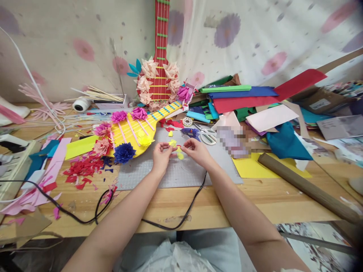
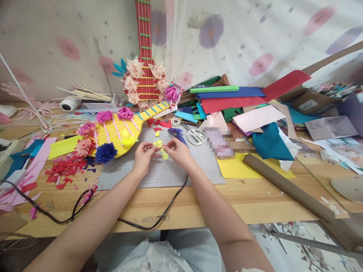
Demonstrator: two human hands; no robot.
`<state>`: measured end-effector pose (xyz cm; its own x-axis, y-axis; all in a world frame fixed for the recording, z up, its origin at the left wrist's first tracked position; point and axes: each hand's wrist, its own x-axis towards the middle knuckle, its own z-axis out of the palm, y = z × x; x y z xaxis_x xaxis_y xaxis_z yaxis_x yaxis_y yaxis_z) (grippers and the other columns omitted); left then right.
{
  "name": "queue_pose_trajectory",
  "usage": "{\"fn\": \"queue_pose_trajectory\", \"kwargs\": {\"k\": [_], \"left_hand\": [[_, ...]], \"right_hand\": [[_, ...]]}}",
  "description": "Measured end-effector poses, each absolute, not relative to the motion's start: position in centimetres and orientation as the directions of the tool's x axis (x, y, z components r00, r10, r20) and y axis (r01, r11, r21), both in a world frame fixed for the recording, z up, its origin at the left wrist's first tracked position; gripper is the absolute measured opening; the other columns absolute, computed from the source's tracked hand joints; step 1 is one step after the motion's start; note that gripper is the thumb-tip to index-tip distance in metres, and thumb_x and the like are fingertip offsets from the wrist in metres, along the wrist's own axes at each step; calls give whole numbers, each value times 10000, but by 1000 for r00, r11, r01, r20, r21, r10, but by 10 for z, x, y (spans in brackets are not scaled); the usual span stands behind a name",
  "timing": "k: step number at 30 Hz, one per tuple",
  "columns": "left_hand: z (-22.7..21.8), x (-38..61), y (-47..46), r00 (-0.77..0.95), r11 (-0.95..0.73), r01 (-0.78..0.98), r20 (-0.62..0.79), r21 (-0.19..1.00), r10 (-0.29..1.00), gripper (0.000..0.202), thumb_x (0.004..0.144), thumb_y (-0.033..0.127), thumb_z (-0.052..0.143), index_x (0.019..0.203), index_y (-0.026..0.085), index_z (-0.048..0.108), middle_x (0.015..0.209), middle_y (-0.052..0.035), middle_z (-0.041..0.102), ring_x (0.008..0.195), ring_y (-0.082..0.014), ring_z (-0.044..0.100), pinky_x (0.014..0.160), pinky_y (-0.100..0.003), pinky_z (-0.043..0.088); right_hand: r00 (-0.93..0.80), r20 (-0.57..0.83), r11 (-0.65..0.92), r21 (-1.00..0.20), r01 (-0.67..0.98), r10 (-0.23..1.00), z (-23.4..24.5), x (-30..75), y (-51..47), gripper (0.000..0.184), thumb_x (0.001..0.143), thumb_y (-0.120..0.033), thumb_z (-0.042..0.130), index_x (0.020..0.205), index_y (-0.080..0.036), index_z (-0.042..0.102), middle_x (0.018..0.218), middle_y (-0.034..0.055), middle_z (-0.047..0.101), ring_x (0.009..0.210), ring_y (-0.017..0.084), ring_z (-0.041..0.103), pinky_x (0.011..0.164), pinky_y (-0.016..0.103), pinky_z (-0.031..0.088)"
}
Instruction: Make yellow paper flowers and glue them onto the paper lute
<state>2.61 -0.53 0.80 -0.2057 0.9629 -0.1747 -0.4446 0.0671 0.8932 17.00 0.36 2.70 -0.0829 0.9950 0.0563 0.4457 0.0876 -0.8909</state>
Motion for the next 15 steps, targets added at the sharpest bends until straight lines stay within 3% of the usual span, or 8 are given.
{"fn": "queue_pose_trajectory", "kwargs": {"k": [5,9,15], "left_hand": [[13,28,-7,-201,119,-491,-245,863,948,342,555,213,737,776,160,482,632,61,562,390,-59,518,401,-201,459],[14,29,-7,-218,108,-531,-258,841,941,308,556,176,706,740,162,459,555,88,533,355,-33,456,399,-187,453],[14,28,-8,-228,86,-544,-245,835,942,342,535,202,725,739,165,454,540,91,523,368,-34,465,398,-169,429]], "right_hand": [[-46,-62,-56,-992,115,997,16,141,2,352,609,-409,693,826,-184,529,751,-1,585,576,90,512,528,231,395],[-137,-173,-197,-962,-186,975,13,124,1,382,556,-412,725,758,-178,500,639,-43,548,523,70,493,496,213,381],[-82,-198,-214,-908,-360,977,13,116,-1,417,505,-385,759,762,-171,509,667,-50,568,542,59,517,502,191,403]]}}
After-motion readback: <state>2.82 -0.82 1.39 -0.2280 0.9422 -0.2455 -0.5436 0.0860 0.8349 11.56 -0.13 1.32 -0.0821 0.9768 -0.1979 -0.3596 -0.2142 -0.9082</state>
